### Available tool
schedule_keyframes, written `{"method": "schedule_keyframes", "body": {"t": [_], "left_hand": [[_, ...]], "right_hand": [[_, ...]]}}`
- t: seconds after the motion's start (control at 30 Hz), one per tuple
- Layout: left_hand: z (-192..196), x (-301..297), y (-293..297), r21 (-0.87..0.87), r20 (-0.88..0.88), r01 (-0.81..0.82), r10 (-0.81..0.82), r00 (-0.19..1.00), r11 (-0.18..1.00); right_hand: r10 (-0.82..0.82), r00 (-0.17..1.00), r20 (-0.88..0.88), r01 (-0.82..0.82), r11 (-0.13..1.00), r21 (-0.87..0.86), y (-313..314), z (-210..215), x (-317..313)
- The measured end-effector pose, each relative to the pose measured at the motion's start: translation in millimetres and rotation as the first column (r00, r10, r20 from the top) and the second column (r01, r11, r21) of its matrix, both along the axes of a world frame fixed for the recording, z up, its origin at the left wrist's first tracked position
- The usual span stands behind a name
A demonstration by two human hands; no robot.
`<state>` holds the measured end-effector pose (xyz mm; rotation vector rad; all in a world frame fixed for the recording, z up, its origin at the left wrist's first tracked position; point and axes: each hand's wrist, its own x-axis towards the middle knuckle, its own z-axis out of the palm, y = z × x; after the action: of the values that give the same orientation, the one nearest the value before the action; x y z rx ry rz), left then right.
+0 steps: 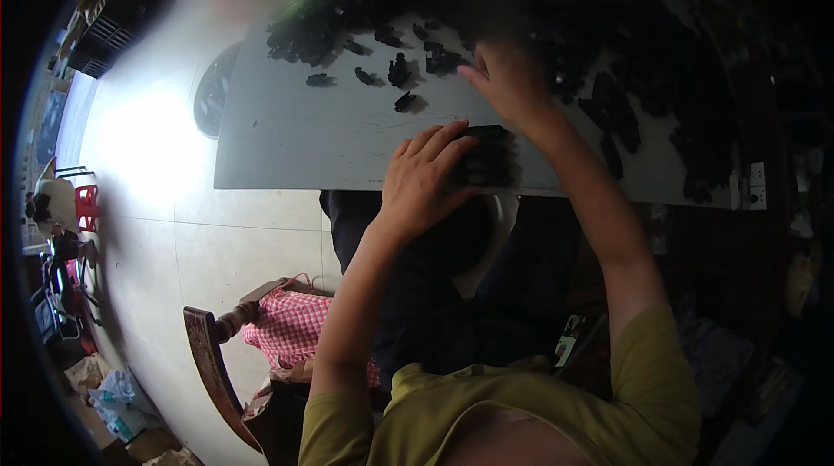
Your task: Sorting and organizing a large quantity of small black plastic components on a white desk.
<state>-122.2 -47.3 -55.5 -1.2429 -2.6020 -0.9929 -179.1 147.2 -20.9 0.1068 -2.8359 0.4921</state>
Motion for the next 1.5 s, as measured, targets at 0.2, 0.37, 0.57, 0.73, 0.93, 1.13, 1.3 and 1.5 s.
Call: {"method": "schedule_keyframes", "body": {"t": [0.2, 0.37, 0.57, 0.73, 0.93, 1.13, 1.3, 1.5], "left_hand": [[-1, -2, -4, 0.000, 0.004, -0.002, 0.002, 1.000, 1.000], [2, -2, -3, 0.012, 0.028, -0.005, 0.005, 1.000, 1.000], [3, -2, -3, 0.011, 0.043, -0.008, 0.008, 0.999, 1.000], [2, -2, -1, 0.002, 0.046, -0.019, 0.019, 0.999, 1.000], [4, -1, -1, -0.005, 0.056, -0.021, 0.022, 0.998, 1.000], [6, -2, -1, 0.004, 0.056, -0.016, 0.015, 0.998, 1.000], [7, -2, 1, 0.000, 0.081, -0.020, 0.020, 0.996, 1.000], [6, -2, 0, 0.004, 0.083, -0.024, 0.024, 0.996, 1.000]], "right_hand": [[0.127, 0.989, 0.078, -0.101, 0.956, -0.276, -1, -15, -13], [0.263, 0.958, 0.115, -0.107, 0.698, -0.708, 15, 1, 45], [0.231, 0.969, -0.084, -0.239, 0.809, -0.537, 19, -21, 71], [0.272, 0.920, -0.283, -0.312, 0.944, -0.107, 18, -21, 73], [0.366, 0.899, -0.240, -0.390, 0.919, -0.059, 19, -9, 73], [0.400, 0.884, -0.242, -0.406, 0.914, 0.027, 19, -5, 73], [0.412, 0.895, -0.171, -0.408, 0.911, 0.055, 20, 4, 75], [0.356, 0.934, 0.019, -0.354, 0.933, -0.064, 19, 10, 71]]}}
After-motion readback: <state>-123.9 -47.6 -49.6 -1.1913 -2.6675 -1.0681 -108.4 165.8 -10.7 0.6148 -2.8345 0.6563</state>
